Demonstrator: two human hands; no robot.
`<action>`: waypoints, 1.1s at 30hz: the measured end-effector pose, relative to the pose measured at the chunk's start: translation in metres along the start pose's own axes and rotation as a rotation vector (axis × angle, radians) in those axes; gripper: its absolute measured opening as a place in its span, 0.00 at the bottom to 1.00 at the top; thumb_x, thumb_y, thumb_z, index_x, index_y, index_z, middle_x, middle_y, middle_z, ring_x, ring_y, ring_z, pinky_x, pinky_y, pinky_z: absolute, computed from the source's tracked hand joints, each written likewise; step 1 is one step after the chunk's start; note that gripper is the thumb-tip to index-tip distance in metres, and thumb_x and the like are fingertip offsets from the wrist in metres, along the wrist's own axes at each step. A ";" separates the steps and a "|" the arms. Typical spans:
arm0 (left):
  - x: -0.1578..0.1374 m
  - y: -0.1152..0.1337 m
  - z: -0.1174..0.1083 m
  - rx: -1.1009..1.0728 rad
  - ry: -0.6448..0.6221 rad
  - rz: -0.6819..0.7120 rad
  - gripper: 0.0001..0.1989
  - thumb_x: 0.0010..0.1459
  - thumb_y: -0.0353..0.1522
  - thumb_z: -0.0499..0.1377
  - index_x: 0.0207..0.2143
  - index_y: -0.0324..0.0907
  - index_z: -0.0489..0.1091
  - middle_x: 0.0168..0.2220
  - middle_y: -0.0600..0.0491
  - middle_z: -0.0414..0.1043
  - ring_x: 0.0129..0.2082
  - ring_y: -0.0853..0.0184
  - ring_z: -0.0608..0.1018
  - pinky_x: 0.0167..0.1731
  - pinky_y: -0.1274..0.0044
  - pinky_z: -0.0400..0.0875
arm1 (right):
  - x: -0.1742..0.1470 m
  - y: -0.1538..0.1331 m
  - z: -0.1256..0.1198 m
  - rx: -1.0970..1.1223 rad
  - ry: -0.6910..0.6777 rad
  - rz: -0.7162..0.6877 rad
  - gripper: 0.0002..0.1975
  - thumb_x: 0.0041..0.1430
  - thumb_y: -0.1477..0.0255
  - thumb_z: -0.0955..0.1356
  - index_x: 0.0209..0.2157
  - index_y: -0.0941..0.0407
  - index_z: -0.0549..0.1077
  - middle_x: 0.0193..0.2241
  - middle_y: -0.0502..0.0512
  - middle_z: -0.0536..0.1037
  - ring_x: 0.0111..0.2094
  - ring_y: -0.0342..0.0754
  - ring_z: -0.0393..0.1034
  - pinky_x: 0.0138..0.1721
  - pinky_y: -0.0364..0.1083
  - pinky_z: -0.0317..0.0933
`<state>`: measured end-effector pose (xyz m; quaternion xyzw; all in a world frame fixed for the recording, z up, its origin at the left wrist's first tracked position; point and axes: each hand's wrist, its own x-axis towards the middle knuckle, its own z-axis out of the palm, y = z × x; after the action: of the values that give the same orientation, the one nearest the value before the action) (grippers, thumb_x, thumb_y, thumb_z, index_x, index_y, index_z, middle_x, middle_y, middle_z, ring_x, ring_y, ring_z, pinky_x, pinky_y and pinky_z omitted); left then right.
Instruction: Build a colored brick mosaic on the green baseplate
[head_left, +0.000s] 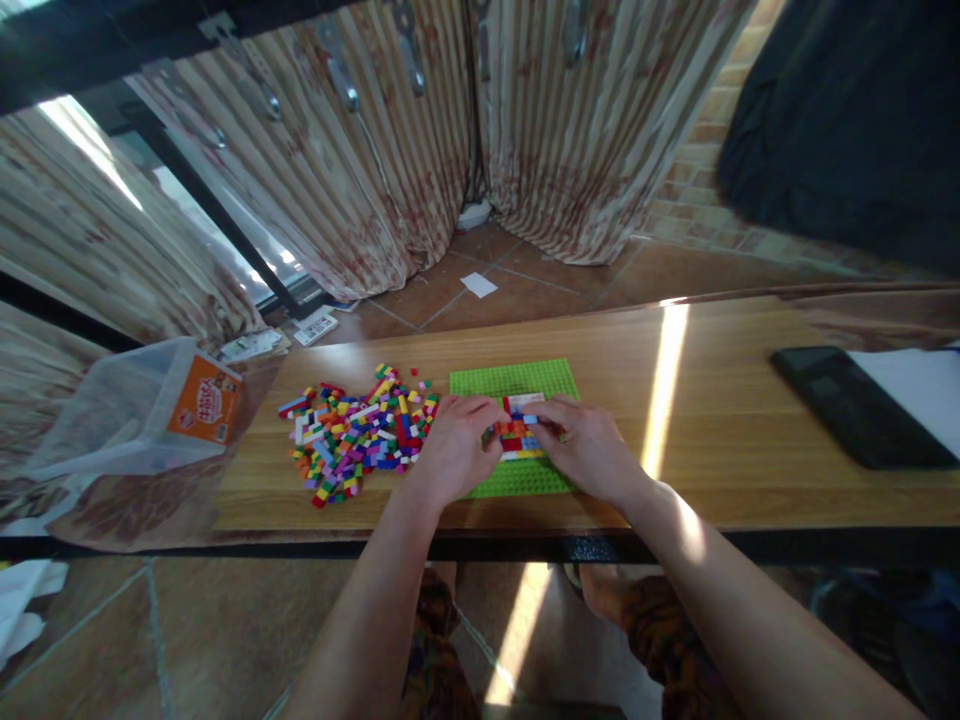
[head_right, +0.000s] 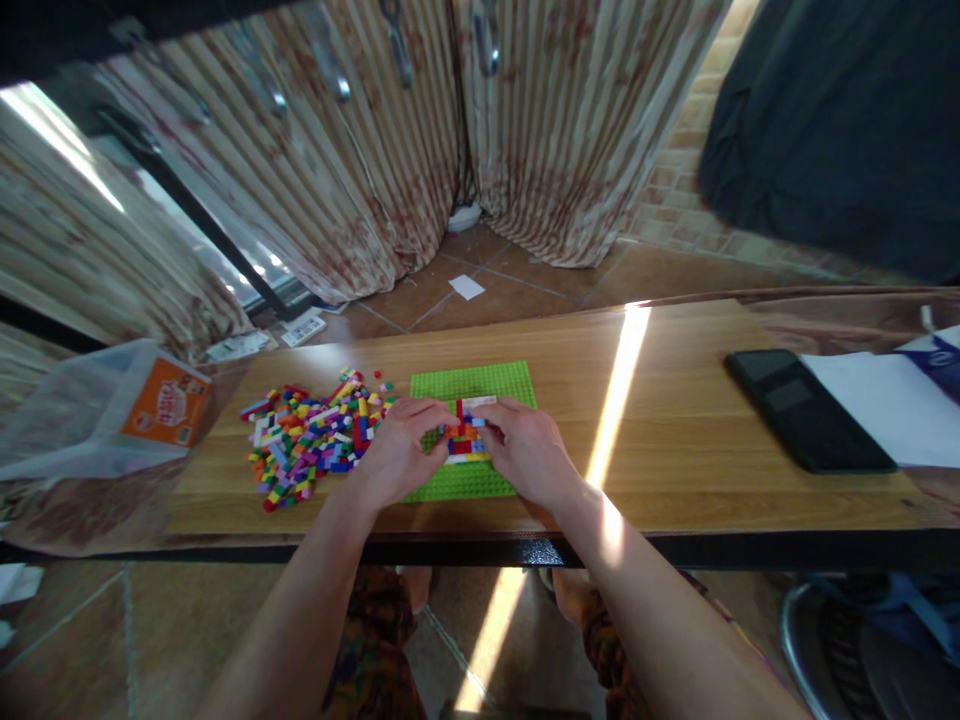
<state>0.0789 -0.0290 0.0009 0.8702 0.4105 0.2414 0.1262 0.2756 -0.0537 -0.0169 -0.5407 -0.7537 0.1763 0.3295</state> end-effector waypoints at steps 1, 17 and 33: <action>-0.001 0.000 0.001 0.000 0.006 0.003 0.11 0.53 0.23 0.59 0.37 0.44 0.74 0.40 0.53 0.78 0.43 0.62 0.77 0.47 0.67 0.68 | 0.000 0.000 0.001 -0.006 -0.004 -0.001 0.14 0.61 0.74 0.65 0.44 0.51 0.79 0.38 0.53 0.80 0.34 0.48 0.74 0.37 0.46 0.64; -0.002 0.001 0.005 0.036 0.129 0.001 0.10 0.54 0.25 0.60 0.38 0.43 0.75 0.39 0.52 0.76 0.42 0.62 0.75 0.48 0.67 0.67 | 0.001 -0.003 0.000 -0.027 -0.075 -0.026 0.09 0.65 0.70 0.65 0.39 0.54 0.78 0.35 0.54 0.77 0.35 0.46 0.72 0.38 0.44 0.62; -0.009 0.007 0.022 -0.284 0.334 -0.281 0.11 0.52 0.23 0.64 0.37 0.44 0.78 0.41 0.51 0.80 0.44 0.63 0.78 0.50 0.67 0.70 | 0.000 -0.003 0.002 -0.016 -0.028 -0.010 0.07 0.61 0.71 0.68 0.40 0.51 0.78 0.39 0.53 0.78 0.38 0.48 0.74 0.40 0.46 0.65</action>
<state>0.0898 -0.0410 -0.0185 0.7262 0.5046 0.4172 0.2097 0.2726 -0.0549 -0.0166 -0.5369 -0.7624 0.1762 0.3152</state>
